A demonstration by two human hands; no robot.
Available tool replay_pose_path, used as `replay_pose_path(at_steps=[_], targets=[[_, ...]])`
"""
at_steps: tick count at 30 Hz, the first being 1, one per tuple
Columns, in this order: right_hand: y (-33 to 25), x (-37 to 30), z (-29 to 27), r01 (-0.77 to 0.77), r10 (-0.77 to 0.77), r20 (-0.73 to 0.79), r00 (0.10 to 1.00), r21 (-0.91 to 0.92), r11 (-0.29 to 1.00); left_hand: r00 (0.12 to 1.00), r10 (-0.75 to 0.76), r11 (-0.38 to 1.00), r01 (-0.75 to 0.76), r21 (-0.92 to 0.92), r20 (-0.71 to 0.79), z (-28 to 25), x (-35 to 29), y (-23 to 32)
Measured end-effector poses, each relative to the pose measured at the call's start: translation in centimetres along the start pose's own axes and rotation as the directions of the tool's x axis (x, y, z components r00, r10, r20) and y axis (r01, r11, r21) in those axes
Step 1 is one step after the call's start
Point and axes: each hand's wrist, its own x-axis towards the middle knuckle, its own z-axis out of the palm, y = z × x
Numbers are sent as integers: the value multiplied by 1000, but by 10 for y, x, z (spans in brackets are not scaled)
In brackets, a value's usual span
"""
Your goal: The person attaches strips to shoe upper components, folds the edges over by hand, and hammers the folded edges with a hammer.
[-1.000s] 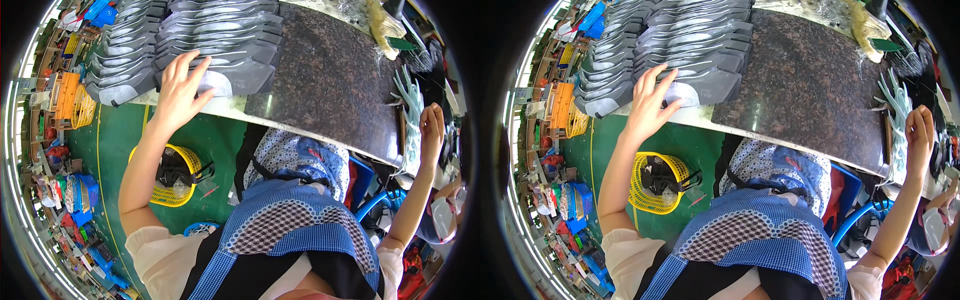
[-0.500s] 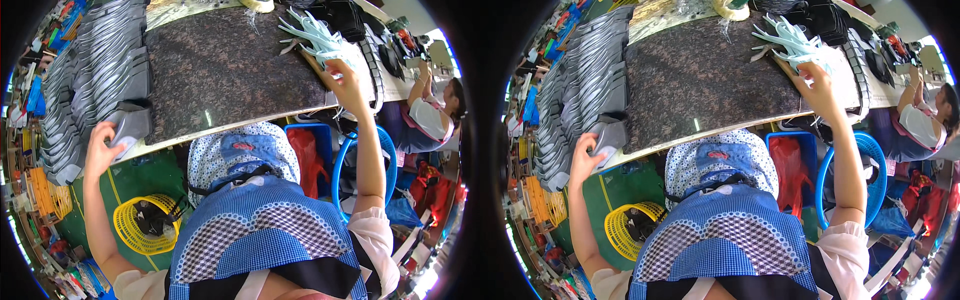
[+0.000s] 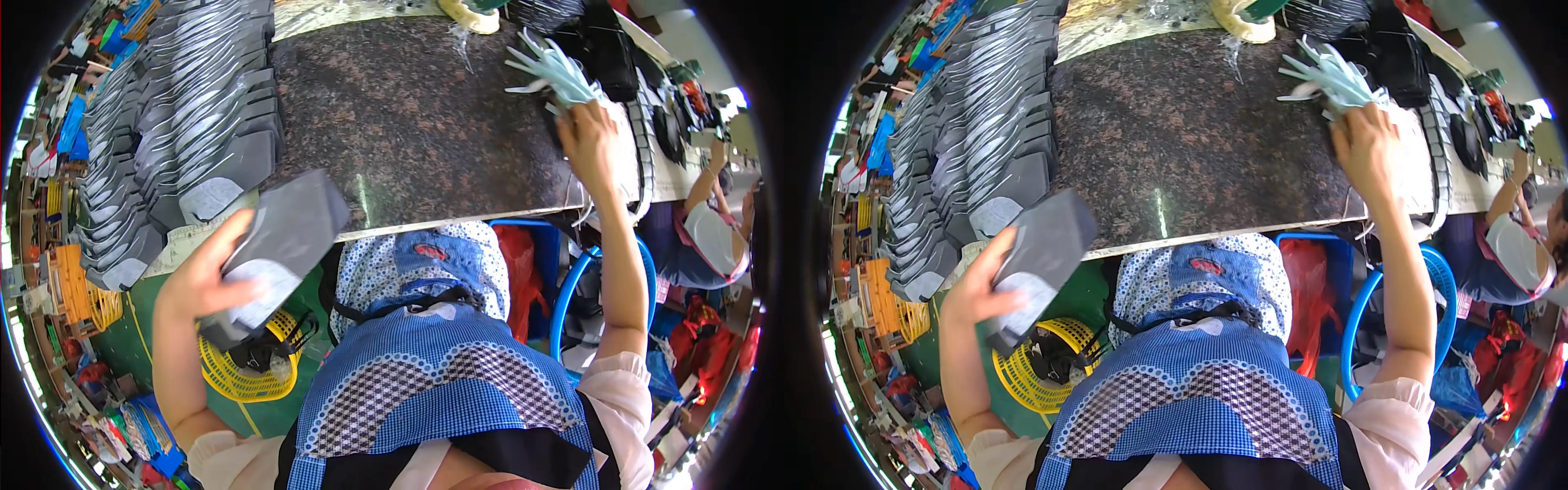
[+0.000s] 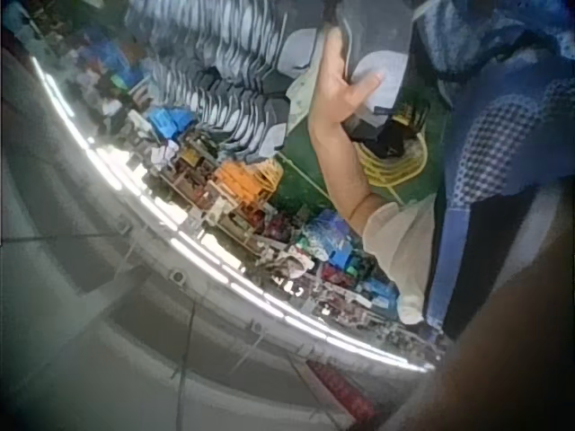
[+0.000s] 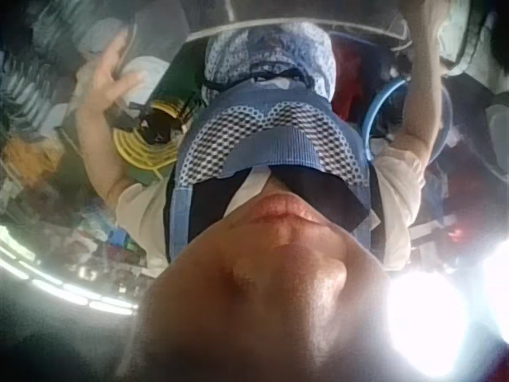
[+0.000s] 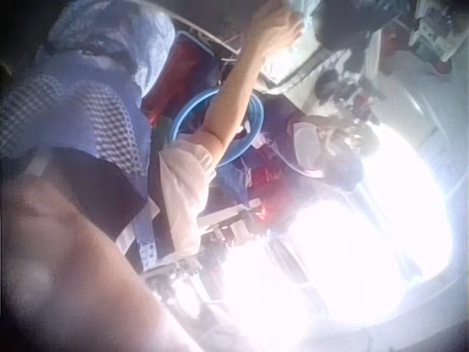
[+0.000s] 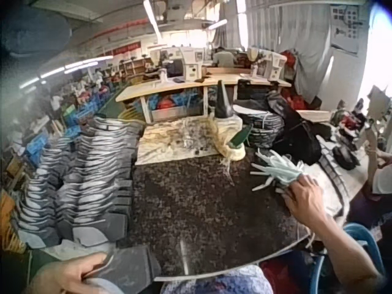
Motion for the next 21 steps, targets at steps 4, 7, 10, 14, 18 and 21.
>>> replay_pose_path(at_steps=[4, 7, 10, 14, 18, 21], targets=[[-4, -6, -23, -136, 161, -39, 986, 365, 921, 984, -151, 987, 155, 45, -92, 38, 96, 0], [-34, -9, -37, -526, 367, 403, 838, 776, 349, 990, 41, 951, -81, 299, 139, 56, 175, 4], [-35, -12, -46, -623, 377, 614, 693, 774, -115, 966, 257, 841, -238, 485, 27, 76, 215, -9], [-49, -38, -66, -529, 422, 414, 807, 823, 205, 961, 265, 876, -208, 435, -75, 88, 229, -5], [-85, -30, -56, -485, 109, 510, 853, 699, 526, 956, 275, 865, -199, 461, -104, 87, 232, -2], [-103, -18, -32, -309, -43, 428, 903, 714, 628, 959, 262, 882, -192, 430, -109, 87, 236, -1]])
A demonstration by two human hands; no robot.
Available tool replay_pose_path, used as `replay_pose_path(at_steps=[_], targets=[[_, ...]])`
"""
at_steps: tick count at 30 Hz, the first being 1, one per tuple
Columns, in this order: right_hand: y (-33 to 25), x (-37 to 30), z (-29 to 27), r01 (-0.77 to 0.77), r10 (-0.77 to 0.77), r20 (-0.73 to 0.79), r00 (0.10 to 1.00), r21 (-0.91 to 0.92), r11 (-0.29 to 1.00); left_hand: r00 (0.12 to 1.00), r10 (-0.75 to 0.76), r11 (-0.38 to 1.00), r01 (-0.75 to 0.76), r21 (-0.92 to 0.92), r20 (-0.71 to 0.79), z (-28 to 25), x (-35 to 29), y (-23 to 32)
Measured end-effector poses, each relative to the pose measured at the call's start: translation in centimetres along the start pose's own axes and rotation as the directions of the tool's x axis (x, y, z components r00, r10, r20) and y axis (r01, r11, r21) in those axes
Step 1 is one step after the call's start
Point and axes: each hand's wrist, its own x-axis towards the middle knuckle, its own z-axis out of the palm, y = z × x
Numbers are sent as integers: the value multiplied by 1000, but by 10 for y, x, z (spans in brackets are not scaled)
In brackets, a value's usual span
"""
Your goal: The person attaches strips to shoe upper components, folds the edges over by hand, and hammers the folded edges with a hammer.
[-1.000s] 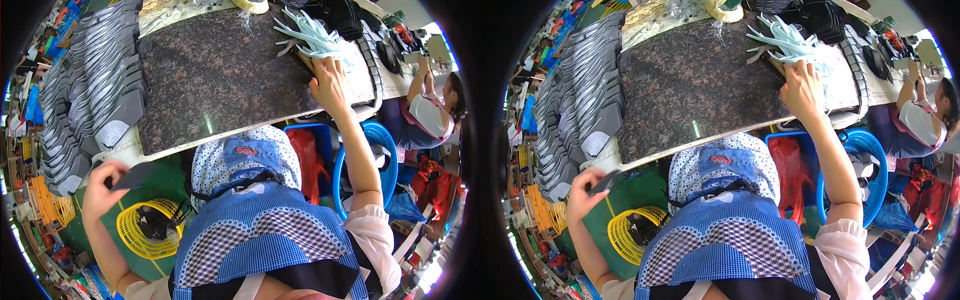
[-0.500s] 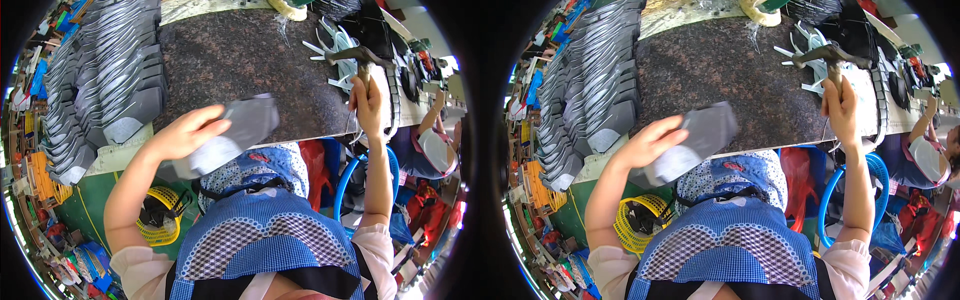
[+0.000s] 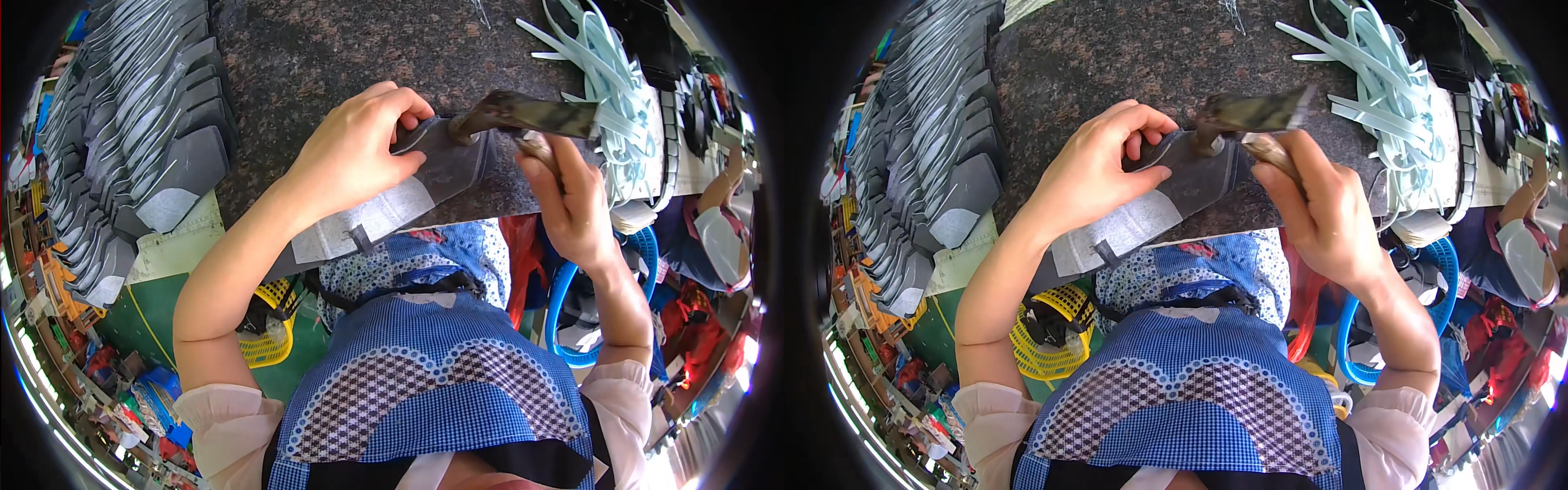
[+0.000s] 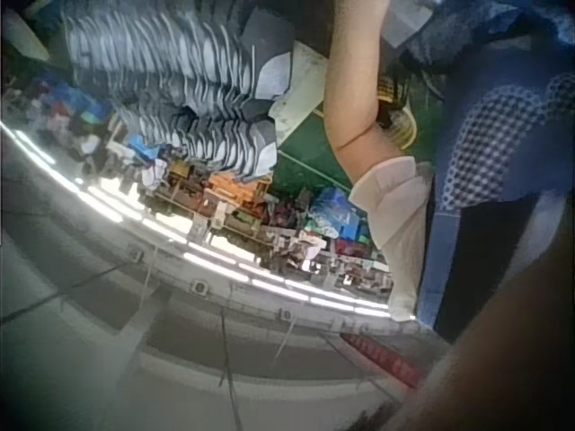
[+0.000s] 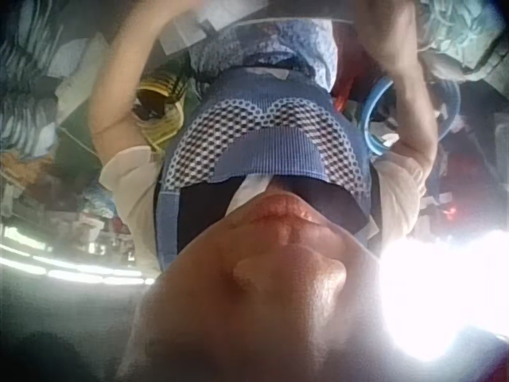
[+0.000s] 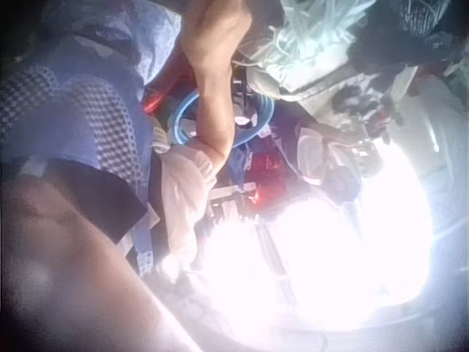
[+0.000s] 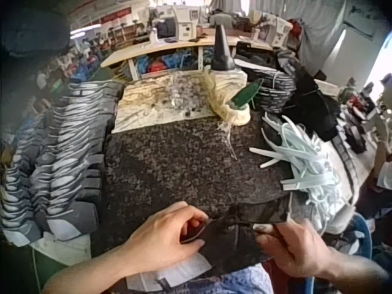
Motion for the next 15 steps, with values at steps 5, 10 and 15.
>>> replay_pose_path(at_steps=[5, 10, 15], targets=[[6, 6, 0, 188, -179, 60, 982, -198, 962, 999, -45, 996, 45, -83, 4, 0, 2, -7], [-5, 32, -18, 82, -58, 175, 983, -132, 988, 944, 305, 938, -275, 213, -123, 5, -1, -10], [-2, 45, -19, 335, -275, 253, 928, -235, 913, 946, 313, 879, -253, 405, -88, 13, -7, 5]])
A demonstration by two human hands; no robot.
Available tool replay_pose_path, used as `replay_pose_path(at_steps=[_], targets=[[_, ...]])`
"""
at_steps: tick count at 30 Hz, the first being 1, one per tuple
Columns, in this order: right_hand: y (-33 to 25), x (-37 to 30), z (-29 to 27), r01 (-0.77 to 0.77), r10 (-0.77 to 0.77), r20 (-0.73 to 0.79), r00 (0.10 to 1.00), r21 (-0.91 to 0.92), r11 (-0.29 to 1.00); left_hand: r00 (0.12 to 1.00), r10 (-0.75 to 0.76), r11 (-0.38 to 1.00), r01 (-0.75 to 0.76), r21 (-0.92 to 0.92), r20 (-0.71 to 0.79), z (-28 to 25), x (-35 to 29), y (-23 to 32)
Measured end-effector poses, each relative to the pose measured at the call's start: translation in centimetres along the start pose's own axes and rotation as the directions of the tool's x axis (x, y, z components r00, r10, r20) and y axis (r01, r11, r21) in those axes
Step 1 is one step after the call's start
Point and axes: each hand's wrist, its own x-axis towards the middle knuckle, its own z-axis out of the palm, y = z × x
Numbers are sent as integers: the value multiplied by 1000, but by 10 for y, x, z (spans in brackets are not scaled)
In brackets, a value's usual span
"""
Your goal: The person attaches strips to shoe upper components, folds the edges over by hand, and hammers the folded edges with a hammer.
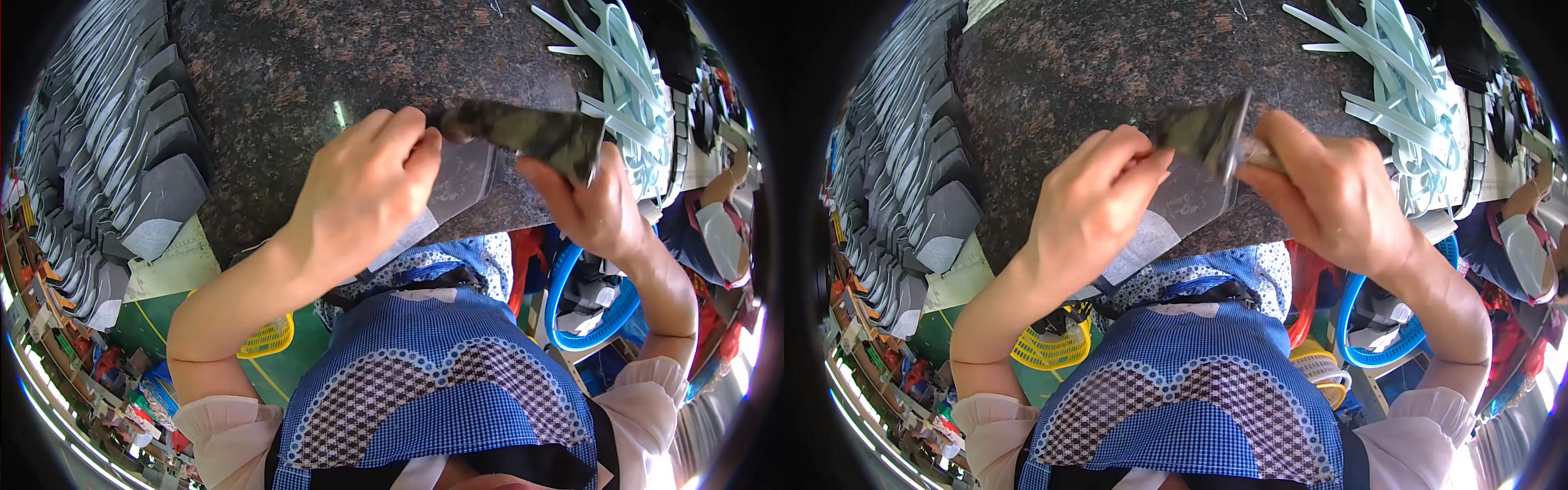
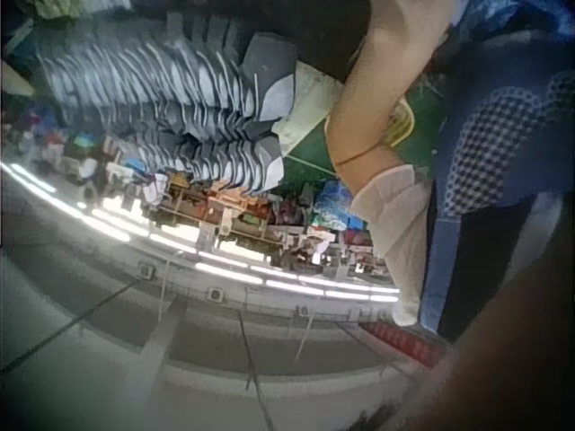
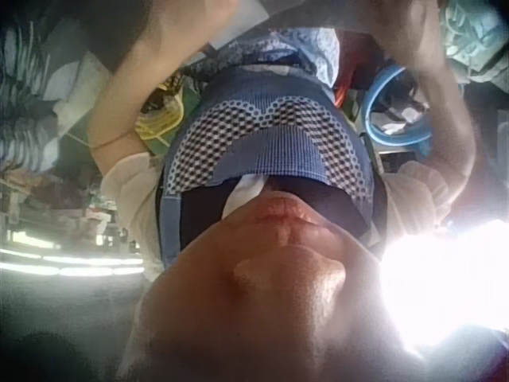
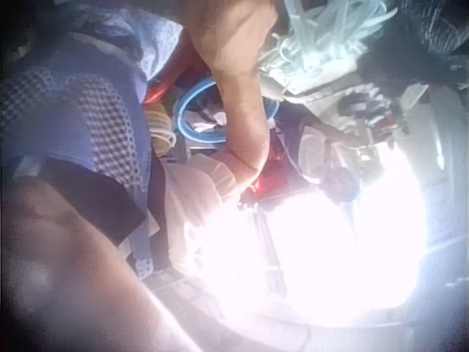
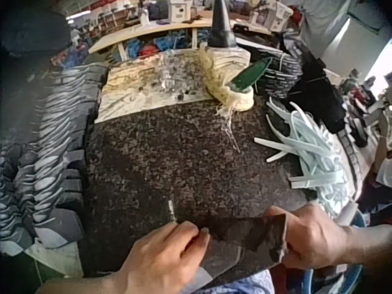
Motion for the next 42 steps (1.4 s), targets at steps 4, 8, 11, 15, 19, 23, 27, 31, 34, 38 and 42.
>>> replay_pose_path(at_steps=[4, 8, 11, 15, 19, 23, 27, 31, 34, 38, 42], targets=[[21, -19, 23, 75, -68, -59, 996, 116, 990, 997, -71, 997, 70, -44, -17, -2, -3, -8], [28, -18, 23, 91, -89, -22, 996, 116, 989, 996, -91, 961, 92, -261, 16, -7, -8, -19], [16, -16, 25, -113, 131, -124, 984, 142, 983, 997, -77, 993, 76, -88, -6, -5, -14, -5], [24, -18, 18, -5, -2, 174, 985, 40, 999, 993, -110, 994, 109, 28, 37, -12, -12, 5], [27, -12, 24, 68, -69, 0, 998, 139, 988, 984, -160, 945, 177, -274, 82, -16, -15, -12], [6, -18, 21, -293, 315, -46, 948, 258, 921, 992, -124, 980, 123, -158, 7, -9, -25, 5], [3, -5, 14, -184, 166, 116, 979, 164, 969, 995, -100, 994, 101, -37, 15, -10, -29, 13], [-8, -7, 20, -41, 25, 180, 983, 88, 995, 989, -143, 985, 145, -92, 21, -14, -35, 0], [9, -17, 38, 96, -110, 71, 991, 184, 978, 965, -201, 900, 249, -359, 166, -31, -38, -17], [-11, -8, 33, -164, 186, -80, 979, 225, 961, 977, -214, 964, 213, -158, 8, -20, -50, 5], [0, -15, 43, 133, -134, -13, 991, 240, 962, 979, -200, 959, 186, -212, -46, -12, -54, 3]])
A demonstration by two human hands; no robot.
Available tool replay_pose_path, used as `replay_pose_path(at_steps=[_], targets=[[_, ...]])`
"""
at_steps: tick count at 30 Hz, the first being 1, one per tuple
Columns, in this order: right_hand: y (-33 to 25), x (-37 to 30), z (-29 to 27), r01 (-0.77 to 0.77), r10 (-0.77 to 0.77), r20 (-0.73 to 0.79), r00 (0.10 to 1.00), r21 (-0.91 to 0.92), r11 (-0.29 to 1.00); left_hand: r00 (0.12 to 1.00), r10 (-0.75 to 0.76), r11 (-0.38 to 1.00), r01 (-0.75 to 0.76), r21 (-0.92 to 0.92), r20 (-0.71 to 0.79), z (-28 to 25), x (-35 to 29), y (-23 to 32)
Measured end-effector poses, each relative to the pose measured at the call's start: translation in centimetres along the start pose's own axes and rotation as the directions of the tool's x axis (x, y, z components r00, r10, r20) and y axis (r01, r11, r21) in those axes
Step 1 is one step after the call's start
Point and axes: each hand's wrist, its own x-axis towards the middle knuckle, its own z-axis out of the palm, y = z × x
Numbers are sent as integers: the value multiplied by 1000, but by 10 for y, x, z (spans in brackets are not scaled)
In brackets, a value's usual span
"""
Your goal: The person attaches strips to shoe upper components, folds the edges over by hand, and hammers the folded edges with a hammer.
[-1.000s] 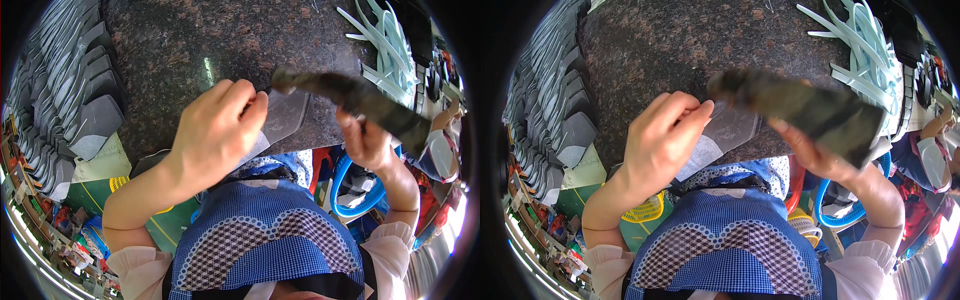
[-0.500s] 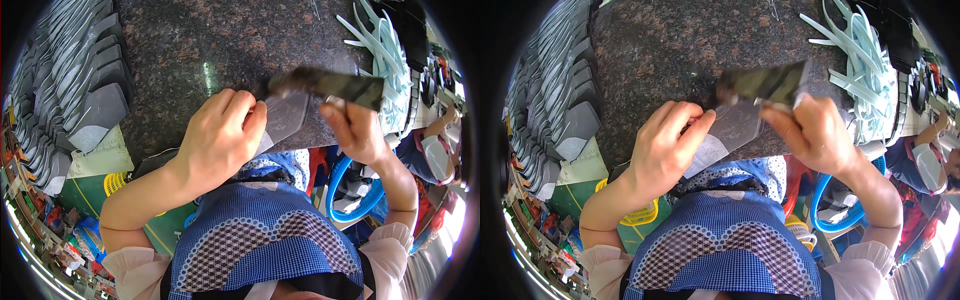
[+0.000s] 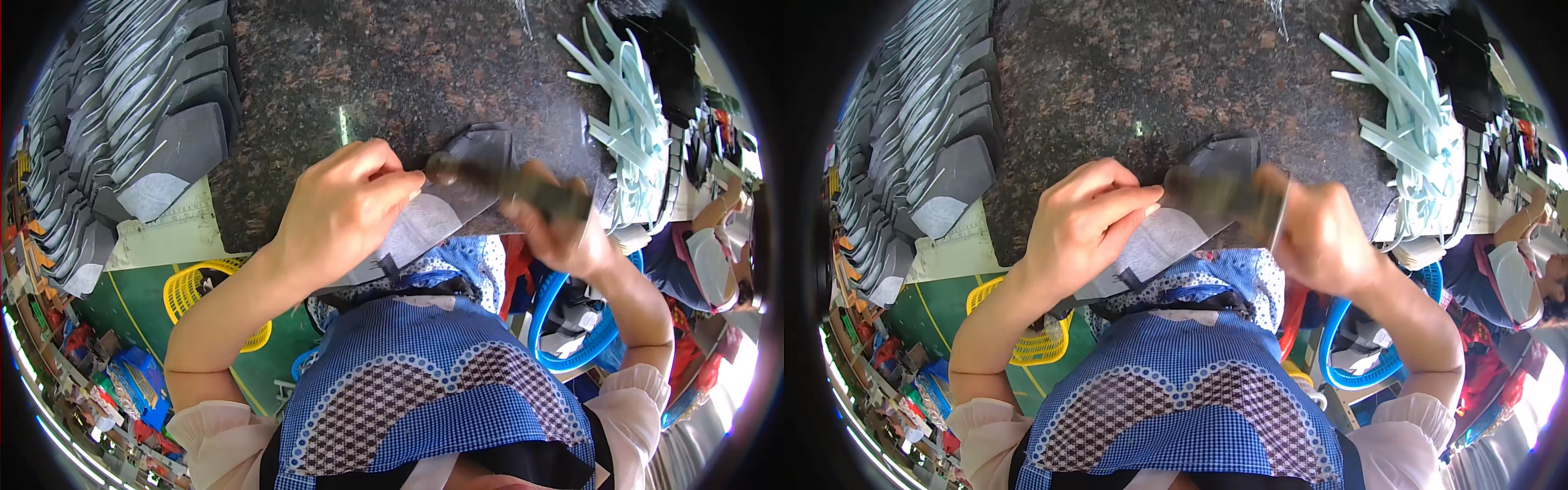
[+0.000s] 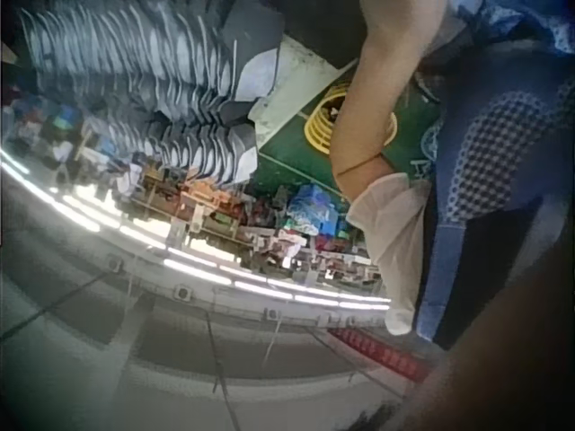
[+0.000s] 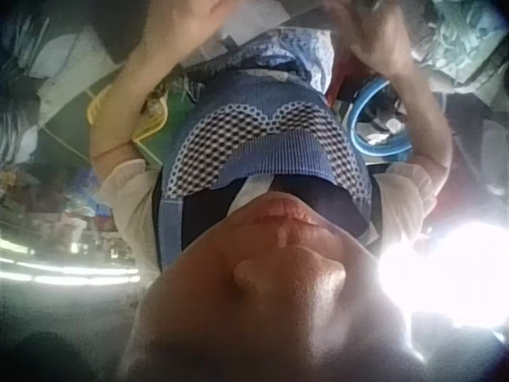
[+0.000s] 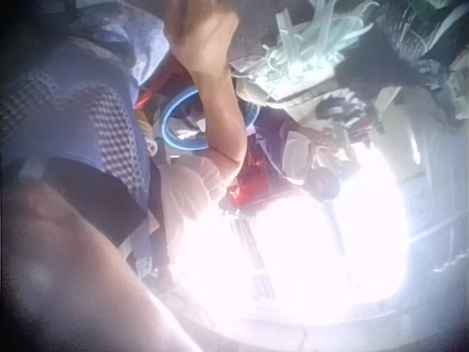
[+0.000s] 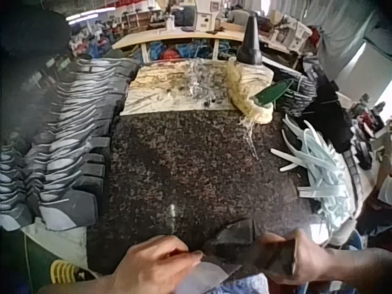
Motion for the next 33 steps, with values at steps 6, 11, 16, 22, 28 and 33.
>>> replay_pose_path(at_steps=[6, 11, 16, 22, 28, 33], targets=[[11, 6, -2, -34, 11, -93, 996, -241, 970, 999, -29, 1000, 29, -8, 30, -3, 35, -11], [2, 26, -11, -430, 430, -137, 892, 30, 902, 980, -99, 993, 109, -48, 175, -21, 18, -8], [3, 2, 8, -29, 10, -174, 985, -109, 994, 993, 117, 938, -119, 325, 24, -3, 5, 15], [-13, 5, 13, -113, 115, -34, 993, 50, 992, 991, 117, 968, -127, 216, 56, -12, -1, -1], [-18, 26, 4, -454, 458, -172, 872, 63, 889, 988, 3, 1000, 0, -20, 155, -25, -12, -10], [-22, 22, 14, -297, 297, 30, 955, 7, 955, 979, 197, 943, -206, 263, 61, -16, -27, -1]])
